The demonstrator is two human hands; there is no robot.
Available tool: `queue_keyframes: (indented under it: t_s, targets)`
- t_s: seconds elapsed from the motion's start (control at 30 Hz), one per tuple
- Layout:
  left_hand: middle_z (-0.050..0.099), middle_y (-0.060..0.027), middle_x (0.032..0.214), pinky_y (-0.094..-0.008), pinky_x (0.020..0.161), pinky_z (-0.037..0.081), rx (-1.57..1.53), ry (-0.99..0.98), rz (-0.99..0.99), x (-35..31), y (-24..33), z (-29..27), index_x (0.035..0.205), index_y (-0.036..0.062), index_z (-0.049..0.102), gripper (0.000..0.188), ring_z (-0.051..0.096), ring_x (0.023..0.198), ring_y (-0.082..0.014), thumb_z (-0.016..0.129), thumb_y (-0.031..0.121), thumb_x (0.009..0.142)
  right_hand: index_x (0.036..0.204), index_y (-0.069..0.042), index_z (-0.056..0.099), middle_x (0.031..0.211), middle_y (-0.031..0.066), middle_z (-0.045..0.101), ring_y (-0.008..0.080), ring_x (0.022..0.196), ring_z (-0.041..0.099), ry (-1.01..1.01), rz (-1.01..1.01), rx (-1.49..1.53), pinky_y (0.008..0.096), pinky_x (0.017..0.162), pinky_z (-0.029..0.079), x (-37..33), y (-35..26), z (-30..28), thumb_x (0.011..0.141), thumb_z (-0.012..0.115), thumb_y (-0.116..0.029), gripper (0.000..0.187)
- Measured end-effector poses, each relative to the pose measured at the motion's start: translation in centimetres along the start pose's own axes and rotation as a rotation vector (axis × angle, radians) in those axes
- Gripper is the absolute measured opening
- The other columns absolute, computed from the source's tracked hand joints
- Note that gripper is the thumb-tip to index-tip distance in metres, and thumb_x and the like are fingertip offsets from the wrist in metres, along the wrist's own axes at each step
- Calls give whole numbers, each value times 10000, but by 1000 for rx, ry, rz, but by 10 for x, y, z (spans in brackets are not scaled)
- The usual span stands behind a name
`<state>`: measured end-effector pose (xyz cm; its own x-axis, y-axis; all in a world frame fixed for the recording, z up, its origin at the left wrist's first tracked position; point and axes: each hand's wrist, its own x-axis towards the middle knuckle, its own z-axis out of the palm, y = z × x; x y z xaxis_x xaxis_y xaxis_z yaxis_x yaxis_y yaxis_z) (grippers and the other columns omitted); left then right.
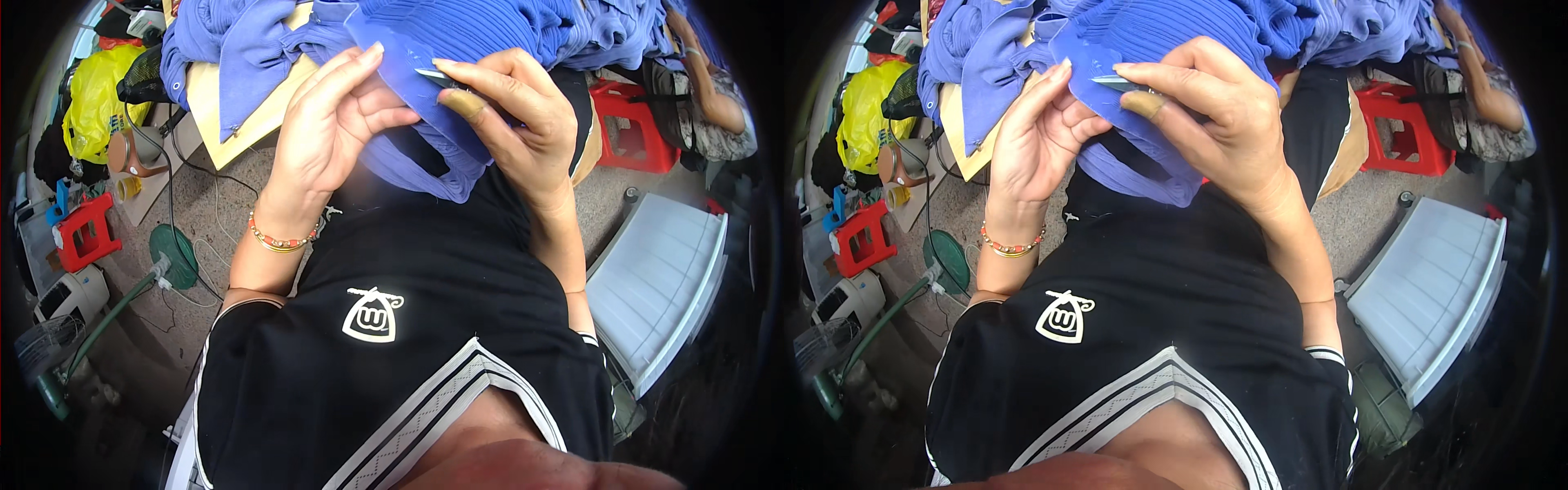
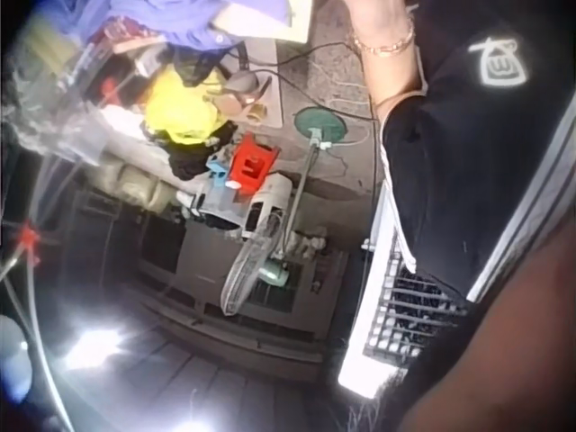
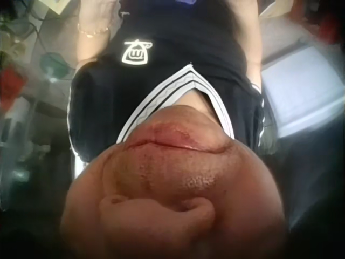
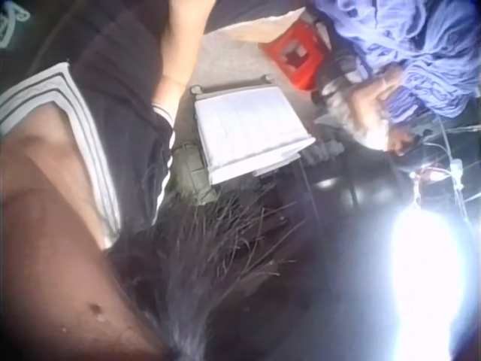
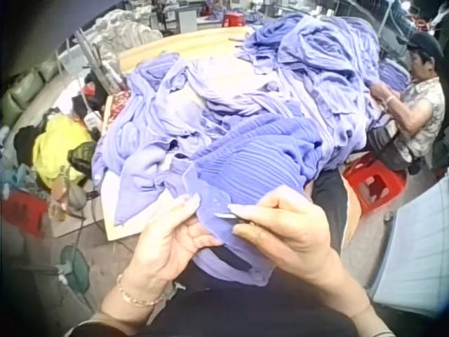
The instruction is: Trimming loose threads from blue fabric garments using small thread snips.
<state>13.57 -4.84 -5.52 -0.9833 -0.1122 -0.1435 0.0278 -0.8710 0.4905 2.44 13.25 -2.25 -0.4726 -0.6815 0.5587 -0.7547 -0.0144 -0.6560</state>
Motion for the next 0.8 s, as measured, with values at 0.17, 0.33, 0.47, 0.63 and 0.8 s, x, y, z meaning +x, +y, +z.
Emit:
queue_keyframes:
  t_s: [0.17,0.33,0.47,0.63,0.8]
  targets:
    - [702,-127,1095,-346,798,597,143,24,86,-2,-1,-3,1182,8,591,226,720,917,-219,508,154,1030,1085,-51,752,804,54,625,118,675,583,-35,9,28,230,573,447,2,2,0,761,812,-34,330]
    - [702,-106,1112,-302,805,579,425,110,286,-4,-5,10,1220,6,598,243,705,938,-171,543,130,1018,1109,-53,745,818,48,614,108,672,560,-21,9,0,225,568,438,10,-3,-2,754,822,-42,364]
    - [695,-87,1137,-267,860,541,506,53,372,-4,-7,9,1239,-14,600,259,668,985,-124,581,71,995,1118,-55,742,822,40,597,99,663,538,-13,25,-8,222,561,426,14,-5,-1,746,833,-56,383]
    - [687,-80,1142,-257,905,514,501,91,442,-6,-13,18,1250,-25,600,274,641,1018,-107,589,26,981,1210,-65,695,813,11,591,58,663,508,-33,141,94,221,555,414,12,-8,0,739,833,-34,492]
    - [683,-65,1123,-265,891,505,827,-110,410,-15,-18,36,1176,-18,674,227,634,1019,-124,611,30,963,1074,12,688,857,-6,689,21,792,623,-82,497,422,155,689,491,-1,-13,-16,767,817,27,333]
